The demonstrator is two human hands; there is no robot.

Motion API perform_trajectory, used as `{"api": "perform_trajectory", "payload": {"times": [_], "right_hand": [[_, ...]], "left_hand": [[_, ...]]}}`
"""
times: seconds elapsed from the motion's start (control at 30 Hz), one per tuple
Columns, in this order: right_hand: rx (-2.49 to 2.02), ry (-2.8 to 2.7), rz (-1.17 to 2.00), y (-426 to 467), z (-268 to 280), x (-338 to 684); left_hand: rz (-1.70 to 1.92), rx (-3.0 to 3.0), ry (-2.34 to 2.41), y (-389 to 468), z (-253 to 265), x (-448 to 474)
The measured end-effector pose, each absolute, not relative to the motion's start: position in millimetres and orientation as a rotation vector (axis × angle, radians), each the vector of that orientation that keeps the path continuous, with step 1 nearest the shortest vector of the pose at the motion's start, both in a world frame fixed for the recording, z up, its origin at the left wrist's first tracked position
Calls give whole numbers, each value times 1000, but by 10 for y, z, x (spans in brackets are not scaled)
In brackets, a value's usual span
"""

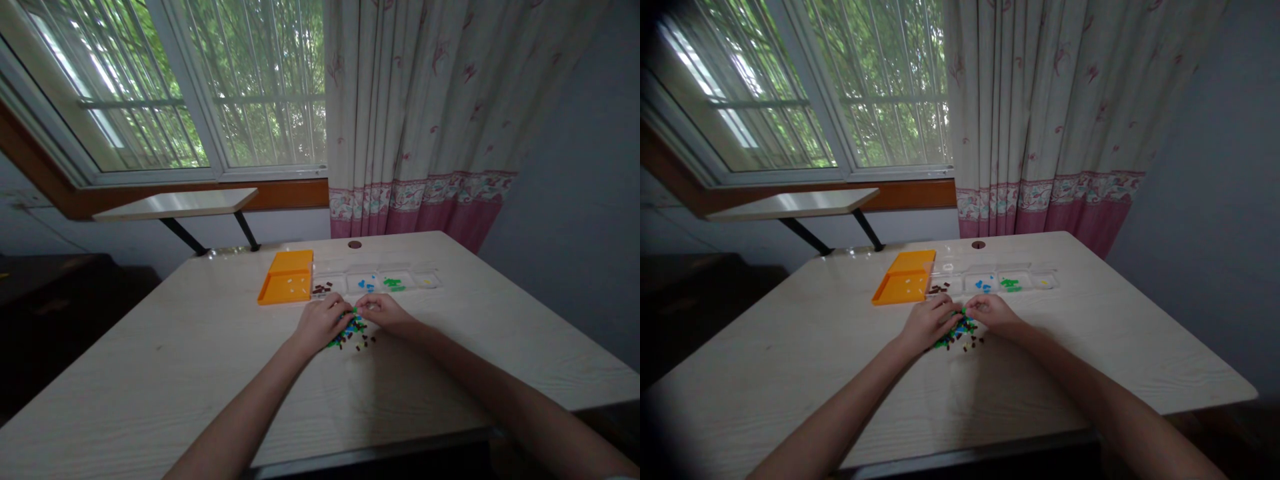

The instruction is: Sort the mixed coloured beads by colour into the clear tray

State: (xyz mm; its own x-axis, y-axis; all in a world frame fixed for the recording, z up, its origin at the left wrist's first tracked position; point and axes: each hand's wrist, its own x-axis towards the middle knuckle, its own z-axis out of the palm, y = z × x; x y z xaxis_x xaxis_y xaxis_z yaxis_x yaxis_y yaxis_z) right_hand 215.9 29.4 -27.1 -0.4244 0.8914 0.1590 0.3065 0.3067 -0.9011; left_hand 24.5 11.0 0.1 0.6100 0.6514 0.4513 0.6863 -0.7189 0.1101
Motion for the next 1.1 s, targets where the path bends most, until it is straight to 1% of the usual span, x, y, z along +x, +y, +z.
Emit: {"api": "perform_trajectory", "payload": {"times": [0.13,0.27,0.37,0.53,0.63,0.87,1.1], "right_hand": [[-1052,-1880,1169,293,-263,2148],[-1023,-1904,1120,262,-255,2143],[-1067,-1968,979,217,-237,2139],[-1021,-2119,522,170,-194,2146],[-976,-2162,383,178,-204,2161],[-924,-2167,226,208,-248,2181],[-906,-2186,196,185,-232,2181]], "left_hand": [[-757,-2719,-1131,106,2,241],[-782,-2709,-1099,107,-22,237],[-850,-2719,-1103,107,-28,238],[-980,-2752,-1164,105,-9,242],[-1024,-2774,-1182,107,-9,248],[-1050,-2827,-1188,101,-13,250],[-1091,-2844,-1168,103,-20,250]]}}
